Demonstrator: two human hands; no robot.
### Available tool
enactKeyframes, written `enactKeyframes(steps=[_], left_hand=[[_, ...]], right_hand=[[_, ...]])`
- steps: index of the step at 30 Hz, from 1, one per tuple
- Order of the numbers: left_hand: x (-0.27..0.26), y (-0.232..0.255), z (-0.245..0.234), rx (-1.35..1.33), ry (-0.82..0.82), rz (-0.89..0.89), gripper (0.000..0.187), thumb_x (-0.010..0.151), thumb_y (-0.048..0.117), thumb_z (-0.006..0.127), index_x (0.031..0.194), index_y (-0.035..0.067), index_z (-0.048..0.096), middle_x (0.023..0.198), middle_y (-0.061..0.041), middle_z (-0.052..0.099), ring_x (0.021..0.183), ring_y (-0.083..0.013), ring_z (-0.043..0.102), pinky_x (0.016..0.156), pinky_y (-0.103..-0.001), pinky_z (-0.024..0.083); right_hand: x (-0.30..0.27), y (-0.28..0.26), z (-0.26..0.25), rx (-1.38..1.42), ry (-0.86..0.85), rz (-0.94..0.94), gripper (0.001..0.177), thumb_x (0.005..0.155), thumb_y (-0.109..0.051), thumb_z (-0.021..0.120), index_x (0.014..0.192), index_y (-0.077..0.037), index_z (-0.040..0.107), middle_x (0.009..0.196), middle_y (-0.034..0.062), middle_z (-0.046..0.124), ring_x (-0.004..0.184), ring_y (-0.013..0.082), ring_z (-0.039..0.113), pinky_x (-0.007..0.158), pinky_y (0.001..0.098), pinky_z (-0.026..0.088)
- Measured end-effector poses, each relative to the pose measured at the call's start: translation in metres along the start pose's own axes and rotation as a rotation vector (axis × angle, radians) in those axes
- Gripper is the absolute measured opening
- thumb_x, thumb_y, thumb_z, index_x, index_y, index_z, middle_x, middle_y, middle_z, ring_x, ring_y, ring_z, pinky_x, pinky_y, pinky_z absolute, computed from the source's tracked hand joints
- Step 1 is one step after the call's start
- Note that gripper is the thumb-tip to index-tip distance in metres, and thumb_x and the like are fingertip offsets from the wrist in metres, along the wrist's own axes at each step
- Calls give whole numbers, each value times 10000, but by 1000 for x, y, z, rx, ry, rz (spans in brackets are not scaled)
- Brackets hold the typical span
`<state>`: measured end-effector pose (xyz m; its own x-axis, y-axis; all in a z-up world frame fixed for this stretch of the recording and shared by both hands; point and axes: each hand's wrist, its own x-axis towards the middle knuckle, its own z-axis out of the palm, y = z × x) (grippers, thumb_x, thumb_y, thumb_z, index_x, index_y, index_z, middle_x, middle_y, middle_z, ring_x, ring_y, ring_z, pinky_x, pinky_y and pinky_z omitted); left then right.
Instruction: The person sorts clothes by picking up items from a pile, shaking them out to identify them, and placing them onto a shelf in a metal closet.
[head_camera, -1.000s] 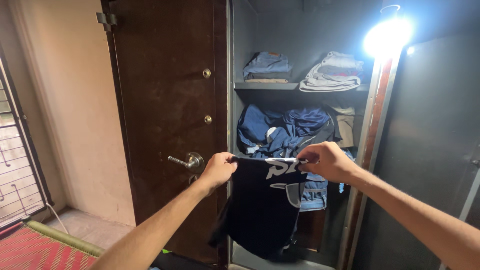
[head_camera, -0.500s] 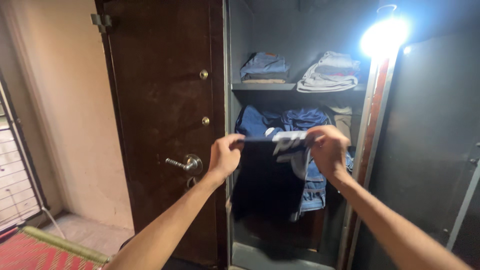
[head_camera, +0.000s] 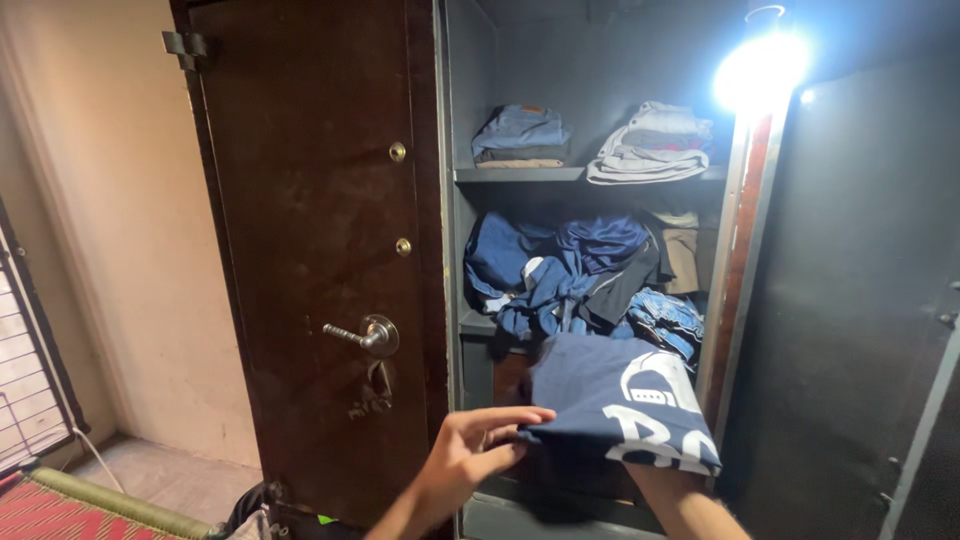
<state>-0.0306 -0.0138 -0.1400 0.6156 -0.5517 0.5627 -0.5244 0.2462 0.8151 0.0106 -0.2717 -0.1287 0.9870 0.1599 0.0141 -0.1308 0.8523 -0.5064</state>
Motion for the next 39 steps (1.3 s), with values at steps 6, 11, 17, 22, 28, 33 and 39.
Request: enactKeyframes(steps=[6,11,17,22,28,33,39], left_hand=[[-8,-58,19,-533,740,-412,635,853,483,576,1350,92,637,1397,-115,674,1273,-271,597,1068,-474,426],[8,-76,28,-1268,71,-400,1042,705,802,602,1400,28,550,1388,-181,644,1308,-384,556,1090,-545,419],[38,-66,0,-1056,396,-20,768,827,628,698,1366,103,545,1273,-105,671,1138,-294,678,970,-456,554],[42,-22,-14,-1007,474,-241,816,747,680,692,1307,91,619,1226,-107,707,1090,-288,701,915,-457,579],[31,2,-31,-785,317,-497,888,664,753,655,1261,96,681,1202,-122,734,1099,-300,704,892,-472,597],[11,-49,-59,-603,454,-583,681,853,517,730,1341,50,646,1329,-154,713,1250,-307,689,1058,-459,589],[-8,-65,-46,-1125,69,-428,854,921,749,548,1326,1,638,1200,-214,718,1059,-348,716,872,-484,585]], right_hand=[[21,-23,-42,-52,-58,-137,445,909,-493,483,1101,-132,657,936,95,722,807,261,666,679,410,511],[30,-41,-83,-67,-110,-217,437,932,-483,489,1104,-119,660,944,101,725,817,259,670,692,403,515],[43,-59,-124,-71,-159,-262,430,959,-470,497,1108,-103,663,954,107,728,830,256,675,707,395,520],[43,-69,-139,-70,-187,-286,424,982,-460,504,1112,-89,666,962,112,731,840,253,678,719,388,525],[48,-74,-152,-67,-218,-299,419,1009,-447,512,1116,-73,669,971,118,734,853,250,683,734,380,530],[49,-80,-160,-63,-232,-306,416,1032,-437,519,1119,-60,672,979,124,737,863,248,687,747,374,534],[55,-76,-172,-58,-240,-301,413,1060,-424,527,1123,-44,675,989,130,740,876,245,691,762,366,539]])
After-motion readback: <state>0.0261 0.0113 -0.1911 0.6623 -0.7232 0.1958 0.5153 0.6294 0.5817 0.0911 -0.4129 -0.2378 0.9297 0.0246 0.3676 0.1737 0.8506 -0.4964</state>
